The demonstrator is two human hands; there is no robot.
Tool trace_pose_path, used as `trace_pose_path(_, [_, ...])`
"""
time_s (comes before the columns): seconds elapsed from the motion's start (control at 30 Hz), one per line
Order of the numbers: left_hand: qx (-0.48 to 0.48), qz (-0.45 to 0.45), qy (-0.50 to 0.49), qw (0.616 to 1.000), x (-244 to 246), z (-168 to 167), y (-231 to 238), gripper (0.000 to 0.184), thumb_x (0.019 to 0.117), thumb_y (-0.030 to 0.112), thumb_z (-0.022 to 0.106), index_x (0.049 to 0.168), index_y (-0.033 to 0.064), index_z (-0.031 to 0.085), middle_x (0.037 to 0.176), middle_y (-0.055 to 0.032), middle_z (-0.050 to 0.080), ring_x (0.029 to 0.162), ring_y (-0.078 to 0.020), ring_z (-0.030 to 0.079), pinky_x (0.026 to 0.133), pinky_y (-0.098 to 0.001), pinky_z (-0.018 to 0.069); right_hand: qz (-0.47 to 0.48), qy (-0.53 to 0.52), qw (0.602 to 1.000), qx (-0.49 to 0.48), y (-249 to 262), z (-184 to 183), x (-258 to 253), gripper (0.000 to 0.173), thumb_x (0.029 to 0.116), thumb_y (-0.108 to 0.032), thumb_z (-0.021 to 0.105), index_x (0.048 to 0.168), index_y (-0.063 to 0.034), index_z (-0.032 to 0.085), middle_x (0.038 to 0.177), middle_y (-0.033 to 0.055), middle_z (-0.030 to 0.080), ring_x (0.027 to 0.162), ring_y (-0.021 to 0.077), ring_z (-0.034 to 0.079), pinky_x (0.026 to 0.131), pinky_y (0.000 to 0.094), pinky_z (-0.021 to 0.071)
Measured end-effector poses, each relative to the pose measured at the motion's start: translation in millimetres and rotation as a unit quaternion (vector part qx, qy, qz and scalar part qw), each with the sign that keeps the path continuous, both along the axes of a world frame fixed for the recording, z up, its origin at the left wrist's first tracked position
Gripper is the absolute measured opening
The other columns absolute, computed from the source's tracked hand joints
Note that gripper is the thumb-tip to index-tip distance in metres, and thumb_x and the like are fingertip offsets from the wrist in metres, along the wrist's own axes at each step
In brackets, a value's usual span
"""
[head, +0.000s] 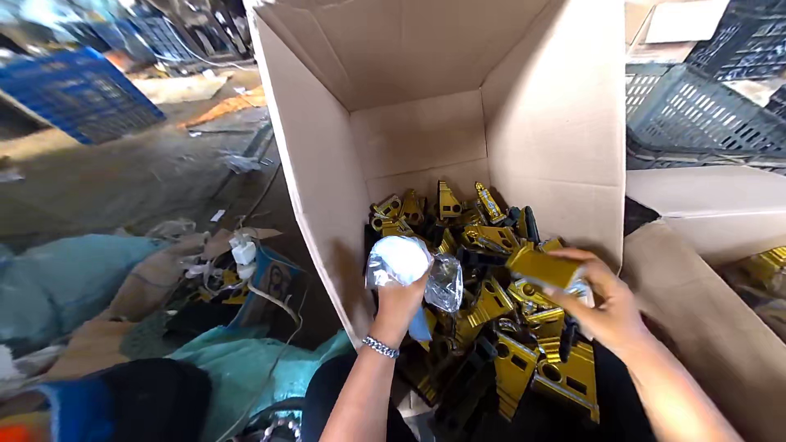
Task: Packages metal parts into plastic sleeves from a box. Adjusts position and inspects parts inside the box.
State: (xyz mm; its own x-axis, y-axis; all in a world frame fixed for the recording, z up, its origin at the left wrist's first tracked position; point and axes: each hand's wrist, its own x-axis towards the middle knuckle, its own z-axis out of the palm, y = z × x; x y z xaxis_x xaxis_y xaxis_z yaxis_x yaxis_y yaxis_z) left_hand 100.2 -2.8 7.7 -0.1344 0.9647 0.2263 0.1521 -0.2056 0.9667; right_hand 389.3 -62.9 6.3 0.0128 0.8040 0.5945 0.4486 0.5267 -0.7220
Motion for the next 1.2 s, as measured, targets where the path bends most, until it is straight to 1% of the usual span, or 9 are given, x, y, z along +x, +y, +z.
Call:
trace_pose_path(0.17, [0.048, -0.016, -0.009, 0.999, 13.4, -12.3, -9.9, 0.043, 0.0819, 0.007, 0.080, 0.116, -0.0118, 0.062, 0.106, -0.0118, 0.071, 0.101, -0.0092, 0.068, 0.096, -0.0254, 0.0552, 0.178, 0.312, 0.912, -0.199, -13.8, 16.9, -50.9, 0.072, 0.0832, -0.016, 0.082, 0.143, -0.0061, 0.044, 0.135, 0.0121, 0.063, 0.092, 0.0277, 0.073, 0.066, 0.0426, 0.0655])
trace_pose_path(0.3, [-0.053, -0.072, -0.141, 0.986, 26.2, 18.0, -30.7, 0.025, 0.0834, -0.002, 0.075, 0.107, -0.0029, 0.065, 0.096, -0.0033, 0.072, 0.094, -0.0082, 0.068, 0.089, -0.0259, 0.0571, 0.017, 0.118, 0.965, -0.235, 7.1, 9.9, -97.3, 0.057, 0.0884, -0.019, 0.073, 0.134, 0.0054, 0.049, 0.114, 0.0098, 0.067, 0.100, 0.0089, 0.068, 0.087, 0.0261, 0.0582])
trace_pose_path(0.37, [-0.088, -0.067, -0.178, 0.978, 27.1, 28.5, -33.2, 0.020, 0.0869, -0.006, 0.068, 0.106, -0.0024, 0.064, 0.094, -0.0023, 0.072, 0.093, -0.0074, 0.068, 0.089, -0.0250, 0.0563, -0.026, -0.091, 0.975, -0.201, 18.8, 8.8, -111.1, 0.037, 0.0853, -0.007, 0.070, 0.118, 0.0090, 0.062, 0.118, 0.0246, 0.066, 0.101, 0.0319, 0.070, 0.085, 0.0470, 0.0583])
trace_pose_path(0.47, [-0.094, -0.056, -0.130, 0.985, 19.2, 22.9, -32.6, 0.024, 0.0893, -0.006, 0.065, 0.113, -0.0058, 0.062, 0.100, -0.0045, 0.072, 0.098, -0.0074, 0.068, 0.092, -0.0248, 0.0552, 0.071, -0.285, 0.894, -0.337, 31.5, 22.3, -125.7, 0.050, 0.0957, -0.013, 0.064, 0.142, 0.0004, 0.050, 0.145, 0.0300, 0.048, 0.108, 0.0442, 0.066, 0.088, 0.0559, 0.0552])
trace_pose_path(0.67, [0.116, -0.020, 0.200, 0.973, 12.1, 6.0, -23.4, 0.070, 0.0682, 0.020, 0.087, 0.117, -0.0215, 0.060, 0.111, -0.0285, 0.070, 0.110, -0.0268, 0.068, 0.102, -0.0363, 0.0511, 0.052, -0.054, 0.913, -0.401, 51.2, 12.7, -125.9, 0.087, 0.0842, -0.013, 0.078, 0.155, 0.0021, 0.030, 0.149, 0.0270, 0.045, 0.133, 0.0355, 0.052, 0.110, 0.0471, 0.0440])
trace_pose_path(0.83, [0.102, -0.031, 0.235, 0.966, -24.0, 8.7, -22.6, 0.062, 0.0785, 0.016, 0.082, 0.121, -0.0215, 0.058, 0.116, -0.0300, 0.068, 0.114, -0.0290, 0.067, 0.104, -0.0391, 0.0502, 0.073, 0.163, 0.920, -0.349, 32.7, -0.4, -113.7, 0.065, 0.0770, -0.021, 0.085, 0.137, -0.0066, 0.062, 0.138, 0.0151, 0.059, 0.127, 0.0207, 0.056, 0.104, 0.0370, 0.0494])
trace_pose_path(1.0, [0.185, -0.103, 0.139, 0.967, 7.0, 15.4, -53.1, 0.036, 0.0813, 0.011, 0.076, 0.107, -0.0133, 0.067, 0.102, -0.0137, 0.073, 0.100, -0.0054, 0.068, 0.094, -0.0198, 0.0533, -0.002, 0.216, 0.964, -0.152, 29.5, -25.3, -136.7, 0.061, 0.0808, -0.017, 0.074, 0.136, 0.0046, 0.061, 0.143, 0.0265, 0.054, 0.131, 0.0218, 0.055, 0.105, 0.0305, 0.0483])
trace_pose_path(1.1, [0.108, -0.152, 0.177, 0.966, 10.9, 10.0, -55.8, 0.029, 0.0860, 0.012, 0.073, 0.106, -0.0086, 0.069, 0.100, -0.0150, 0.072, 0.097, -0.0131, 0.069, 0.092, -0.0279, 0.0542, -0.047, 0.258, 0.949, -0.173, 30.5, -22.4, -136.8, 0.049, 0.0774, -0.011, 0.079, 0.121, 0.0066, 0.067, 0.112, 0.0097, 0.072, 0.096, 0.0026, 0.068, 0.085, 0.0192, 0.0566])
trace_pose_path(1.2, [0.030, -0.149, 0.018, 0.988, -3.3, 5.6, -32.0, 0.037, 0.0886, 0.013, 0.074, 0.118, -0.0085, 0.064, 0.098, -0.0065, 0.073, 0.084, -0.0103, 0.071, 0.080, -0.0287, 0.0612, -0.076, 0.244, 0.944, -0.207, 24.7, -12.6, -107.7, 0.031, 0.0712, -0.011, 0.083, 0.090, -0.0025, 0.060, 0.083, 0.0009, 0.062, 0.072, 0.0049, 0.060, 0.065, 0.0242, 0.0529])
